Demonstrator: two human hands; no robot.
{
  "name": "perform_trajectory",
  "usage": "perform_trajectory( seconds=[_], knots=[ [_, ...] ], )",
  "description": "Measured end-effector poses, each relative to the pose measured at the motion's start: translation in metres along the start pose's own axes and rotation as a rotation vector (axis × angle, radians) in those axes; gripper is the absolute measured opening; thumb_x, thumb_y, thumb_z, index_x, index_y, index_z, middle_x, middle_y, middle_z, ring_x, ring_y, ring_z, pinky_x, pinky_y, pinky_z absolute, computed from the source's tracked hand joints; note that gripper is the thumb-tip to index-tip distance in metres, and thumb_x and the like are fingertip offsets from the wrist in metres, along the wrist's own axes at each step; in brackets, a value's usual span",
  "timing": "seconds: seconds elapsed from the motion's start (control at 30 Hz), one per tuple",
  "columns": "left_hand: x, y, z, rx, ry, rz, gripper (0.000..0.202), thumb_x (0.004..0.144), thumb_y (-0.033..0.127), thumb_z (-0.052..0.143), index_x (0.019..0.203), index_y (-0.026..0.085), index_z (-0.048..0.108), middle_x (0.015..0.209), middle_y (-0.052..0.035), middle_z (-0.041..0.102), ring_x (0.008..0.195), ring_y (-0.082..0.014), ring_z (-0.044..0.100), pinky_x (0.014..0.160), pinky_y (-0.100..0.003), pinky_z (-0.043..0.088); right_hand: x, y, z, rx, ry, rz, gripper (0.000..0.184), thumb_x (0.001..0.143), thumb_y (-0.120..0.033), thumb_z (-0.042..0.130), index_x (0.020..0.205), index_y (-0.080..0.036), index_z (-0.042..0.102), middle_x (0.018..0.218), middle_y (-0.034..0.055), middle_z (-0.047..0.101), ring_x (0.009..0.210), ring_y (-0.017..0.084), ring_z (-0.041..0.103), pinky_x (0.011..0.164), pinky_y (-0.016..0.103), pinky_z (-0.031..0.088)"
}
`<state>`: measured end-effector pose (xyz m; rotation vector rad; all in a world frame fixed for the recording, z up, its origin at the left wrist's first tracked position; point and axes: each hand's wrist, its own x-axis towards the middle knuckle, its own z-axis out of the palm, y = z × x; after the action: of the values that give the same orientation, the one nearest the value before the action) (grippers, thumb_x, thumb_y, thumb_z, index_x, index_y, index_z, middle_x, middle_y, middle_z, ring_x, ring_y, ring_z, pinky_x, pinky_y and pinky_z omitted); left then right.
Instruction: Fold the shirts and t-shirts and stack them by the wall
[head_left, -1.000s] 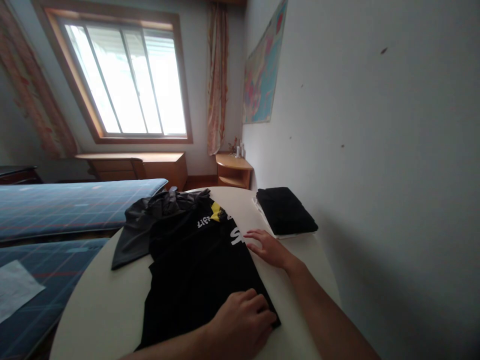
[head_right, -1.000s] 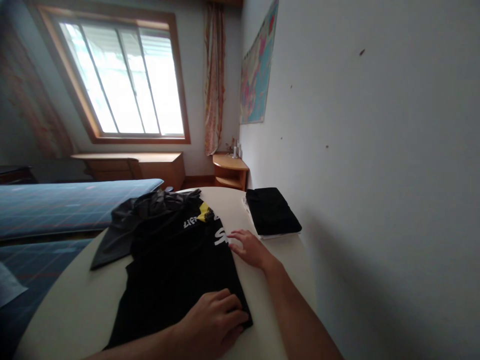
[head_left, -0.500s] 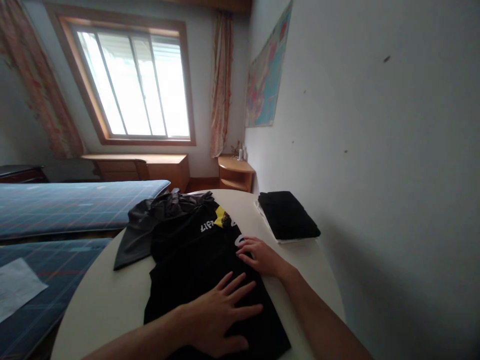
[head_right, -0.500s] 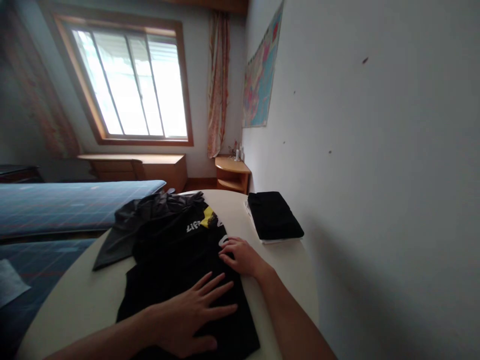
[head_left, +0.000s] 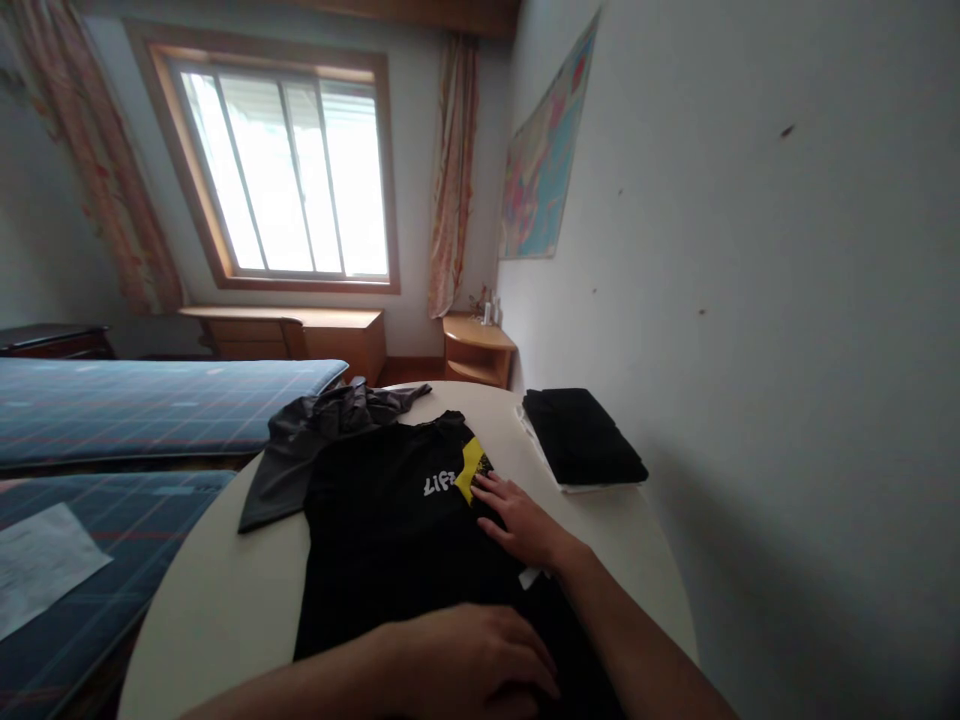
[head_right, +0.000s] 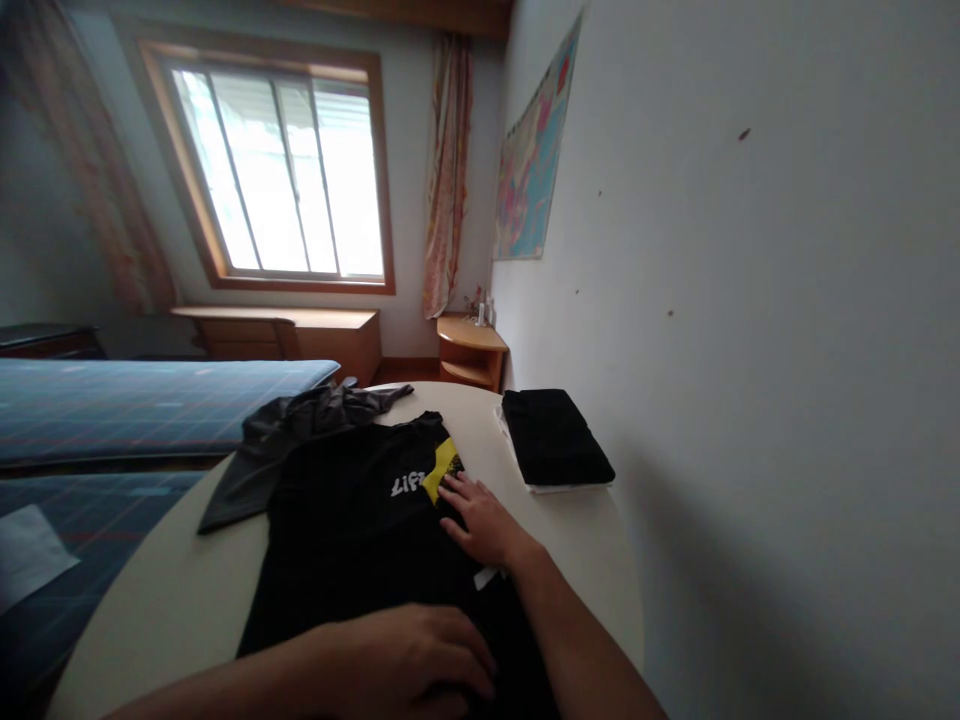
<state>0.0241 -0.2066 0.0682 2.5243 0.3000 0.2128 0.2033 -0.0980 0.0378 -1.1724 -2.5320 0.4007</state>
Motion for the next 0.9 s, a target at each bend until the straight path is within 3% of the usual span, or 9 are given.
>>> perform_trajectory(
  seconds=[0.07, 0.17, 0.23, 0.3, 0.4, 0.57, 0.67, 0.8, 0.9],
  knots=[
    [-0.006, -0.010, -0.014, 0.161, 0.221, -0.197, 0.033, 0.090, 0.024, 0.052, 0.121, 0.027, 0.063, 0.129, -0.0031, 0.061, 0.123, -0.0207, 0.054, 0.112, -0.035, 0.036, 0.000, -0.001, 0.001, -0.010, -0.072, 0.028, 0.055, 0.097, -0.045, 0.045, 0.149, -0.028, 0.038, 0.159, 0.0049, 0.025, 0.147, 0.028, 0.018, 0.120, 0.049, 0.015],
    [-0.015, -0.040, -0.014, 0.377, 0.455, -0.515, 0.048, 0.087, 0.031, 0.055, 0.135, 0.024, 0.053, 0.152, -0.0080, 0.039, 0.144, -0.0318, 0.027, 0.118, -0.052, 0.019, 0.000, -0.004, 0.000, -0.026, -0.127, 0.055, 0.054, 0.099, -0.049, 0.038, 0.150, -0.033, 0.034, 0.160, 0.0022, 0.020, 0.148, 0.027, 0.015, 0.120, 0.050, 0.012],
    [-0.019, -0.059, -0.007, 0.416, 0.471, -0.681, 0.066, 0.088, 0.044, 0.054, 0.148, 0.022, 0.037, 0.161, -0.0107, 0.021, 0.148, -0.0380, 0.009, 0.117, -0.060, 0.013, 0.001, -0.006, -0.001, -0.047, -0.148, 0.072, 0.054, 0.100, -0.050, 0.035, 0.151, -0.034, 0.033, 0.161, 0.0017, 0.019, 0.148, 0.027, 0.014, 0.120, 0.050, 0.011],
    [-0.020, -0.071, 0.000, 0.389, 0.405, -0.761, 0.075, 0.090, 0.056, 0.047, 0.153, 0.021, 0.027, 0.162, -0.0116, 0.013, 0.148, -0.0395, 0.002, 0.116, -0.062, 0.011, 0.001, -0.008, 0.000, -0.080, -0.163, 0.094, 0.054, 0.100, -0.050, 0.033, 0.152, -0.032, 0.031, 0.161, 0.0023, 0.018, 0.149, 0.026, 0.013, 0.120, 0.050, 0.010],
    [-0.019, -0.069, 0.003, 0.344, 0.314, -0.776, 0.079, 0.091, 0.063, 0.040, 0.155, 0.020, 0.023, 0.162, -0.0113, 0.010, 0.148, -0.0380, -0.002, 0.117, -0.059, 0.008, -0.005, -0.009, 0.003, -0.124, -0.181, 0.127, 0.056, 0.100, -0.051, 0.030, 0.153, -0.030, 0.030, 0.161, 0.0038, 0.017, 0.149, 0.027, 0.011, 0.120, 0.050, 0.009],
    [-0.014, -0.043, 0.000, 0.272, 0.214, -0.728, 0.083, 0.090, 0.060, 0.044, 0.156, 0.017, 0.018, 0.162, -0.0121, 0.005, 0.147, -0.0375, -0.008, 0.119, -0.056, 0.007, -0.031, -0.015, 0.006, -0.147, -0.182, 0.182, 0.059, 0.099, -0.053, 0.031, 0.153, -0.030, 0.028, 0.162, 0.0044, 0.015, 0.149, 0.028, 0.010, 0.119, 0.053, 0.009],
    [-0.011, -0.034, -0.001, 0.234, 0.175, -0.697, 0.087, 0.087, 0.058, 0.049, 0.156, 0.016, 0.016, 0.162, -0.0125, 0.003, 0.147, -0.0369, -0.008, 0.119, -0.054, 0.008, -0.042, -0.022, -0.002, -0.162, -0.171, 0.191, 0.060, 0.098, -0.055, 0.034, 0.152, -0.029, 0.032, 0.160, 0.0057, 0.021, 0.147, 0.030, 0.014, 0.118, 0.054, 0.010],
    [-0.007, -0.038, -0.002, 0.263, 0.280, -0.744, 0.078, 0.091, 0.052, 0.045, 0.156, 0.017, 0.020, 0.162, -0.0127, 0.007, 0.149, -0.0336, 0.005, 0.119, -0.050, 0.017, -0.026, -0.020, -0.019, -0.155, -0.106, 0.155, 0.050, 0.099, -0.048, 0.034, 0.140, -0.024, 0.049, 0.145, 0.0095, 0.048, 0.134, 0.027, 0.041, 0.113, 0.045, 0.026],
    [-0.006, -0.044, -0.003, 0.316, 0.368, -0.747, 0.071, 0.091, 0.046, 0.048, 0.154, 0.024, 0.025, 0.163, -0.0084, 0.007, 0.148, -0.0336, 0.015, 0.117, -0.051, 0.023, 0.007, -0.003, -0.023, -0.180, -0.018, 0.187, 0.047, 0.101, -0.042, 0.032, 0.137, -0.019, 0.050, 0.139, 0.0117, 0.053, 0.127, 0.025, 0.048, 0.108, 0.040, 0.033]
  ],
)
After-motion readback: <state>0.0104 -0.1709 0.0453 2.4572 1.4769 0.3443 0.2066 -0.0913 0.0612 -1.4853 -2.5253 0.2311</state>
